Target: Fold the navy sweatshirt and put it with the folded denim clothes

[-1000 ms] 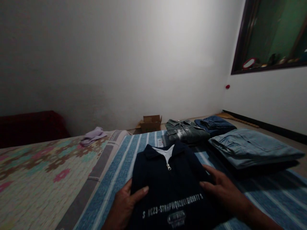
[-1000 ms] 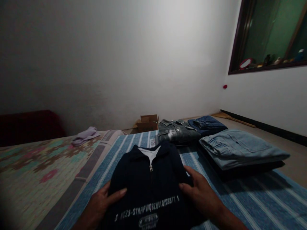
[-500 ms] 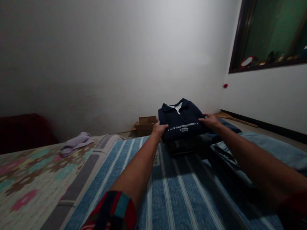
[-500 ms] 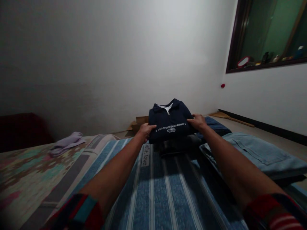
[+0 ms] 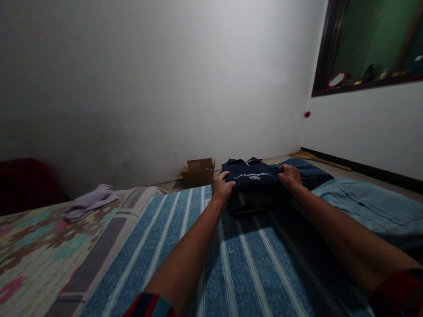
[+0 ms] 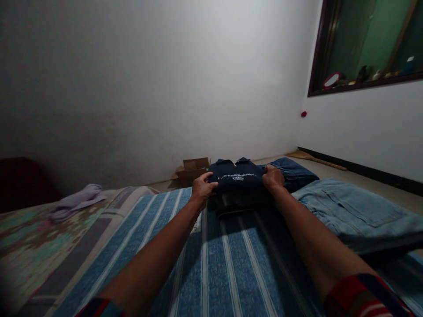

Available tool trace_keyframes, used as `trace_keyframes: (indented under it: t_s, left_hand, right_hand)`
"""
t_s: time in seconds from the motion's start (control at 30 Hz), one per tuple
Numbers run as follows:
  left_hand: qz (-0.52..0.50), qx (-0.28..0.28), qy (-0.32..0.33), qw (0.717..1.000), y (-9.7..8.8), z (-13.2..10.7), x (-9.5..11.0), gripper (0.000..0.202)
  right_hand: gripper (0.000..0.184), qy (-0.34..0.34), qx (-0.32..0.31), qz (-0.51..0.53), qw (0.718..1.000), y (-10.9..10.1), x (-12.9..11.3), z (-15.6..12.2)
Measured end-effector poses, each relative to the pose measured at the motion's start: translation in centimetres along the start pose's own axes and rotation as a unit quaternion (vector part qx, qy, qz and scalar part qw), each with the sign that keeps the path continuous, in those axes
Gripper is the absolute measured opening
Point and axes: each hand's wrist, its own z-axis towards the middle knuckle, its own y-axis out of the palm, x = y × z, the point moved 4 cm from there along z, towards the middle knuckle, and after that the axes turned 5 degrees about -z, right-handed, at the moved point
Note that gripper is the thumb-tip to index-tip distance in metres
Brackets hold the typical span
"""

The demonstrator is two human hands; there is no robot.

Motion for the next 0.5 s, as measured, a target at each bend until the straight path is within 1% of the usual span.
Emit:
trace_keyframes:
  t_s: [0.07,0.13,0.2,0.27,0.37,0.43,0.5]
  left_hand:
    - [0.008,0.003,0.005,1.0,-0.1,-0.6,-0.9,0.055]
    - [0.016,0.005,-0.007,1.0,-0.1,-1.1,-1.9,0.052]
    - [0.017,0.001,-0.023,1.0,-0.1,-1.5,-2.7,0.052]
    - [0.016,-0.009,-0.032,0.999,0.0,-1.6,-2.9,0.052]
    - [0.015,-0.023,-0.041,0.999,0.0,-1.7,-2.6,0.051]
    - [0.015,-0.027,-0.045,0.999,0.0,-1.7,-2.5,0.051]
    - [0.017,-0.028,-0.047,0.998,-0.1,-1.9,-2.6,0.051]
  right_hand:
    - [0.035,-0.002,0.0,-0.013,1.0,0.2,0.2,-0.5]
    - [0.032,-0.007,-0.004,-0.028,1.0,0.4,0.2,-1.2]
    - [0.031,-0.023,0.0,-0.042,0.999,0.1,-0.5,-1.8]
    - [0.032,-0.058,0.014,-0.052,0.997,-0.6,-2.0,-2.5]
    - [0.034,-0.143,0.026,-0.05,0.988,-1.3,-5.5,-3.9]
    - [0.038,-0.203,0.012,-0.04,0.978,-0.9,-7.6,-5.0]
    - [0.041,-0.239,-0.016,-0.033,0.97,0.2,-9.0,-6.1]
